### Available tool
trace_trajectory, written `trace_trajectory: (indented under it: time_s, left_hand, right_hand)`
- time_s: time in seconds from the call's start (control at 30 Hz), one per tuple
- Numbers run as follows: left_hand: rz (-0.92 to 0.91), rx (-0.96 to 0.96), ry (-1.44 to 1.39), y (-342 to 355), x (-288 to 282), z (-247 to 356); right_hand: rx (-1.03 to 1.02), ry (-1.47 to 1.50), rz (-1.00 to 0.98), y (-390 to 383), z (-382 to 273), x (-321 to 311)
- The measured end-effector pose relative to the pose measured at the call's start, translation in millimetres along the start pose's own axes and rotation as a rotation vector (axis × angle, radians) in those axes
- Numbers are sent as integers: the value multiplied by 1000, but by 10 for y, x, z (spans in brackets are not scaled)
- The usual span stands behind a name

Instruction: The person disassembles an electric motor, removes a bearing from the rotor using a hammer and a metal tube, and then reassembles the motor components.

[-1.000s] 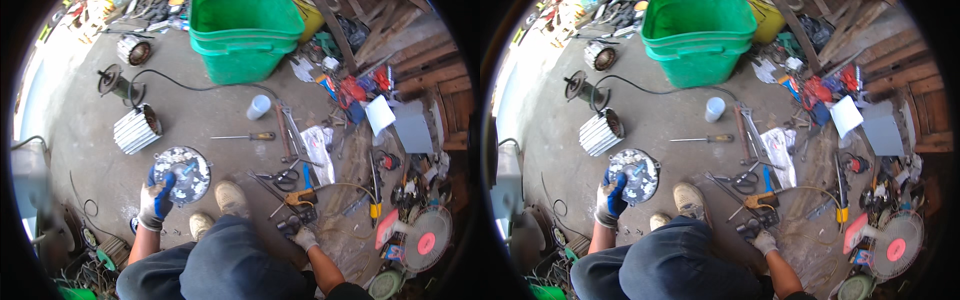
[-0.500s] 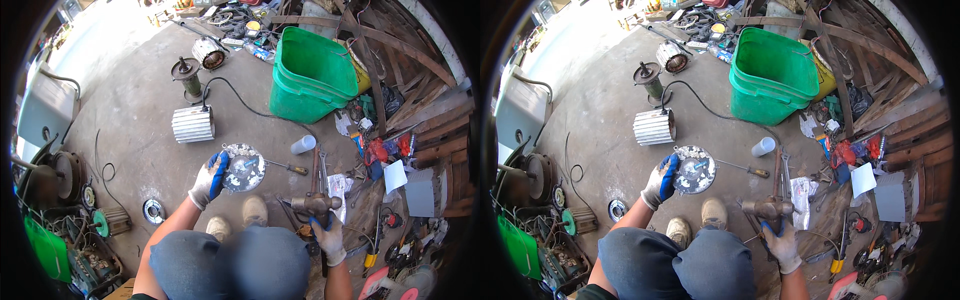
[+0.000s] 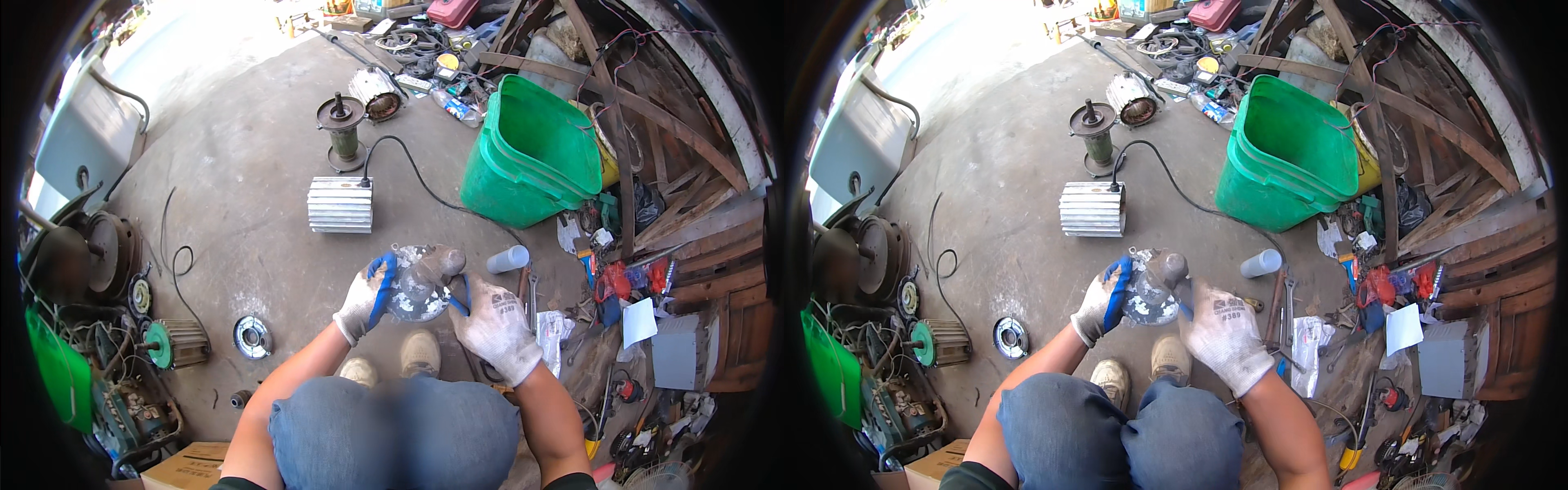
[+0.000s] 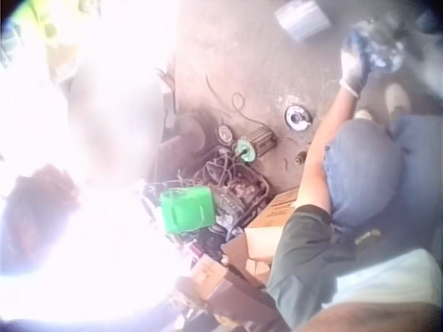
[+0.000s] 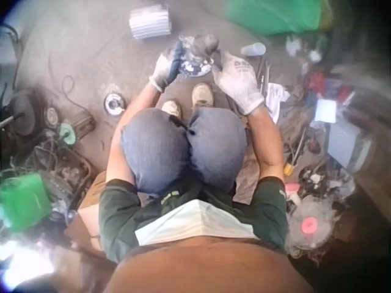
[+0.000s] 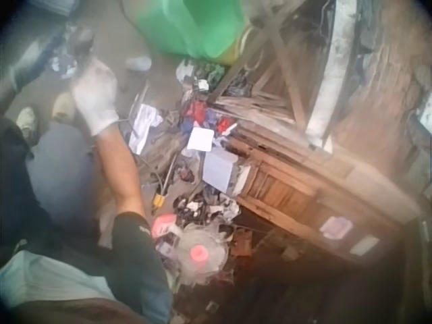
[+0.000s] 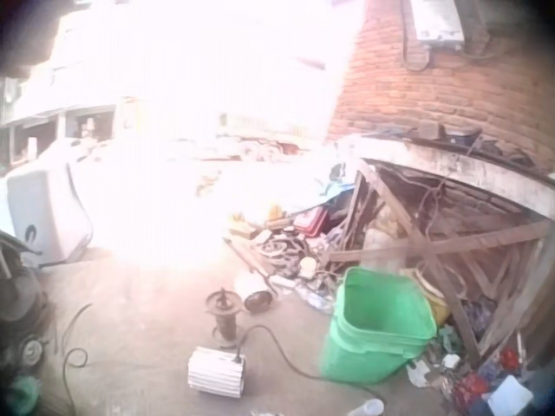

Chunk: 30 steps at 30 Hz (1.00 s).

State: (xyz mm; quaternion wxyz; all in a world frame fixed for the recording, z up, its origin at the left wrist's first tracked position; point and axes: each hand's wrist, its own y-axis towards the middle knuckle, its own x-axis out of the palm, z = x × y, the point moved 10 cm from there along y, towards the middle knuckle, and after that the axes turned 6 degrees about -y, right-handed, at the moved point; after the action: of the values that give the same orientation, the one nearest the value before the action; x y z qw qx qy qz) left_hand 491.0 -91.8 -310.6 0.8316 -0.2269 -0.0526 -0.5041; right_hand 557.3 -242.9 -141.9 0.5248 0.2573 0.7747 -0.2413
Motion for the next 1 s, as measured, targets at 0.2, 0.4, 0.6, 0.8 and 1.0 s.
trace_trajectory:
  time_s: [0.2,0.4,0.6,0.8,1.0]
  left_hand:
    - [5,-131,-130,23,-24,-232]
    - [-63,-27,-181,103,66,-165]
    - [36,-23,-118,90,-33,-257]
    - [32,-80,-231,82,30,-298]
    - [68,-77,-124,-9,-66,-222]
  right_hand:
    - [-18,100,84,-105,-206,-360]
    - [-103,-112,-6,-29,-88,135]
    - [-12,33,231,-60,-95,-520]
    - [-107,-163,41,8,32,91]
    - [-14,115,184,-60,-145,-507]
